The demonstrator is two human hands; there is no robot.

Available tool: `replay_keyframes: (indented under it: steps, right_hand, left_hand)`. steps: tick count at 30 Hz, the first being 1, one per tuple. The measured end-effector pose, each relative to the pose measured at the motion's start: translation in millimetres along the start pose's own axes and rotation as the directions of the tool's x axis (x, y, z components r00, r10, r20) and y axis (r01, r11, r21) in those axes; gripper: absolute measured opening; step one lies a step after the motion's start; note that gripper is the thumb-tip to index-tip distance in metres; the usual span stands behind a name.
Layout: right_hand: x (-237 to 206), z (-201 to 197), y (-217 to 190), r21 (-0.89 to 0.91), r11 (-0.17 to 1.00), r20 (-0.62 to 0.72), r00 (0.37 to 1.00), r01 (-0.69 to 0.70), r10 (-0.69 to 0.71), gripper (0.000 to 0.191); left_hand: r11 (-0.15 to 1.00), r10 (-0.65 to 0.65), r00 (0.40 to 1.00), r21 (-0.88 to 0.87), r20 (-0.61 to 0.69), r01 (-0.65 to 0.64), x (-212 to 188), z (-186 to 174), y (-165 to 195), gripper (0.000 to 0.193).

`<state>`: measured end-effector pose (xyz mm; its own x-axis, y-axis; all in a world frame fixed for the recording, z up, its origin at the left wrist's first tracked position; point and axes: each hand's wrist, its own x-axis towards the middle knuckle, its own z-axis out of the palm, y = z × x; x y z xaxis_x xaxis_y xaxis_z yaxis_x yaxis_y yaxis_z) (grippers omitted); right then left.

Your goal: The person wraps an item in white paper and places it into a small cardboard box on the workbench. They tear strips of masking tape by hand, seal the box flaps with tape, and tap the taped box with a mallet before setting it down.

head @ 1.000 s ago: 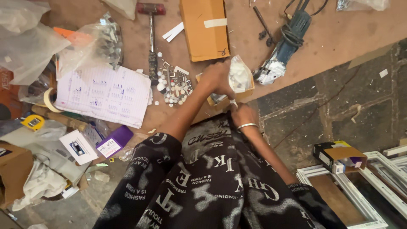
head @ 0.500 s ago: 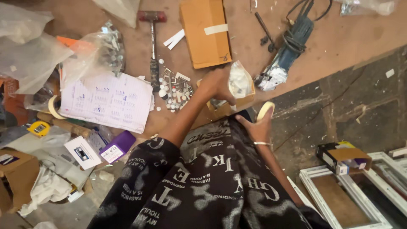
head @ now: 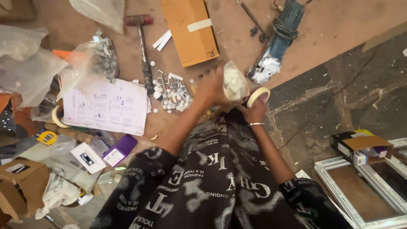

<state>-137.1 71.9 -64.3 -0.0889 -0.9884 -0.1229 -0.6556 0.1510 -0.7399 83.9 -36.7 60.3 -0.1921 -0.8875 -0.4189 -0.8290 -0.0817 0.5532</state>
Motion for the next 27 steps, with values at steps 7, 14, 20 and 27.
replay_keyframes:
  steps: [7,14,20,27]
  right_hand:
    - [-13,-17,17,-0.032,0.960,-0.068,0.959,-0.279,0.276,0.053]
    - [-16,-31,28,-0.009,0.962,-0.061,0.960,-0.275,0.274,0.041]
    - [-10,-41,27,0.073,0.964,-0.043,0.965,-0.256,0.260,0.037]
    - [6,-50,5,0.323,0.931,-0.088,0.974,-0.171,0.209,0.024]
  left_hand:
    - [0.969,0.112,0.893,0.247,-0.436,-0.001,-35,62,20,0.108]
    - [0.991,0.115,0.890,0.110,-0.442,-0.073,-33,53,16,0.117]
    - [0.987,0.136,0.864,0.139,-0.486,-0.077,-32,53,13,0.124]
    - [0.959,-0.259,0.931,0.048,-0.257,0.280,-44,44,31,0.144]
